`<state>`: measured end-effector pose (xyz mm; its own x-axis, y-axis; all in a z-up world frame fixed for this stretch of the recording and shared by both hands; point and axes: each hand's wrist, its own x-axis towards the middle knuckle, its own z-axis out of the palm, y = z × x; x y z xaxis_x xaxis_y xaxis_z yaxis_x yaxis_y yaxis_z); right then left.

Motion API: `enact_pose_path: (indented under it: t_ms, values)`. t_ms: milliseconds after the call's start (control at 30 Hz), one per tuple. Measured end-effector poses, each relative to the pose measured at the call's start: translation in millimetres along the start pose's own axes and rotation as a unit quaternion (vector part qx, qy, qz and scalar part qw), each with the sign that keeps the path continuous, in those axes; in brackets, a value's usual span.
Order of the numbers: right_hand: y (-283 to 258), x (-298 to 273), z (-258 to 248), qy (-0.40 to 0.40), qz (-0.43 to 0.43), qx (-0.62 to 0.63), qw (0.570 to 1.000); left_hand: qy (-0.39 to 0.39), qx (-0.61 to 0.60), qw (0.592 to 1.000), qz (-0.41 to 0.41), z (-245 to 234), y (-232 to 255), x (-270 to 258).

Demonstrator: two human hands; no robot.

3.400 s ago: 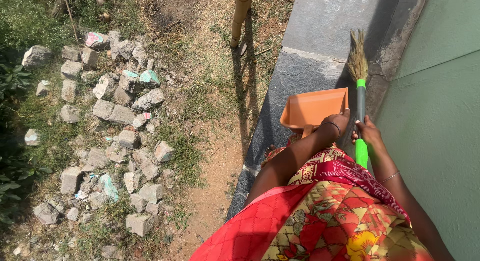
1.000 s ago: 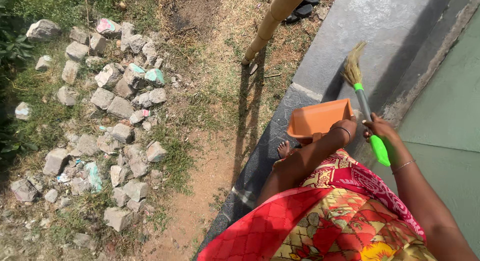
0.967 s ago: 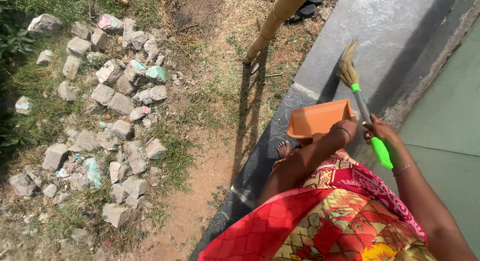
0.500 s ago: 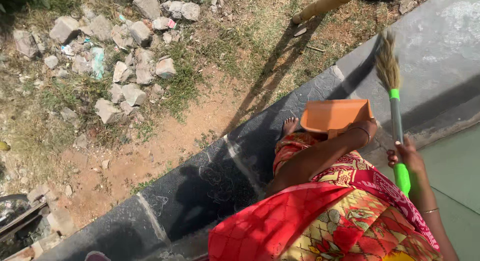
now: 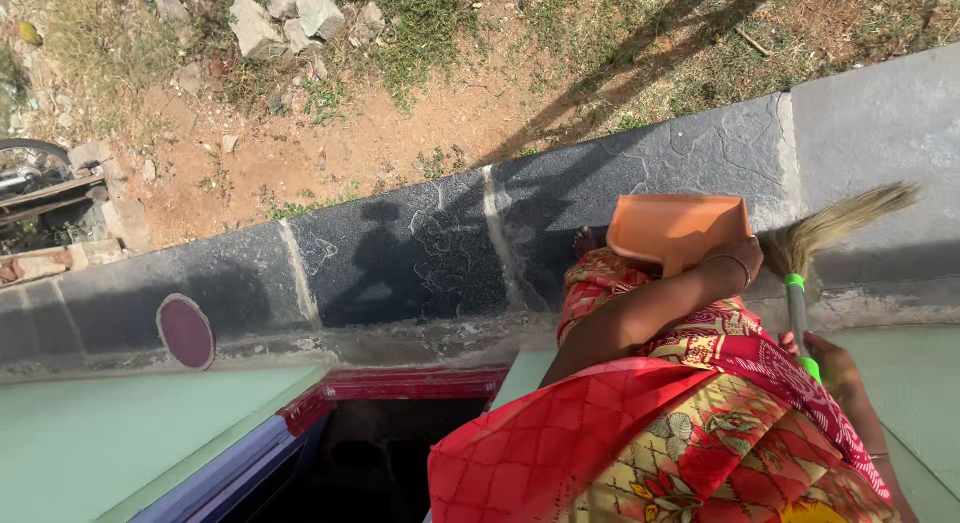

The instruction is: The person sweeps the stone floor of an outdoor entryway with a broom and collects the debris into a handheld dustpan.

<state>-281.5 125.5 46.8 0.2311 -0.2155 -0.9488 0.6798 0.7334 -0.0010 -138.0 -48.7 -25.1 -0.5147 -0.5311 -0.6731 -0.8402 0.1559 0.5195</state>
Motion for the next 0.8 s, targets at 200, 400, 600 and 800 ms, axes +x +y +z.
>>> enact_pose_path:
  t_ms: [200, 400, 600, 800]
  values:
    - [-0.1, 53.5, 22.8, -0.024, -0.026, 0.047, 0.998, 0.024, 0.009, 0.999, 0.044, -2.8, -41.4, -34.3]
    - [20.7, 67.1, 67.5, -0.129, -0.027, -0.11, 0.985, 0.09, -0.084, 0.991, -0.044, 0.7, -89.8, -73.3]
    - [32.1, 105.2, 115.0, -0.069, -0.102, -0.554, 0.823, 0.122, -0.272, 0.94, -0.163, -13.8, -146.1, -119.1]
    - [52.3, 74.0, 202.1, -0.224, -0.067, -0.624, 0.745, 0.205, -0.328, 0.883, -0.266, -31.7, -199.4, -146.4]
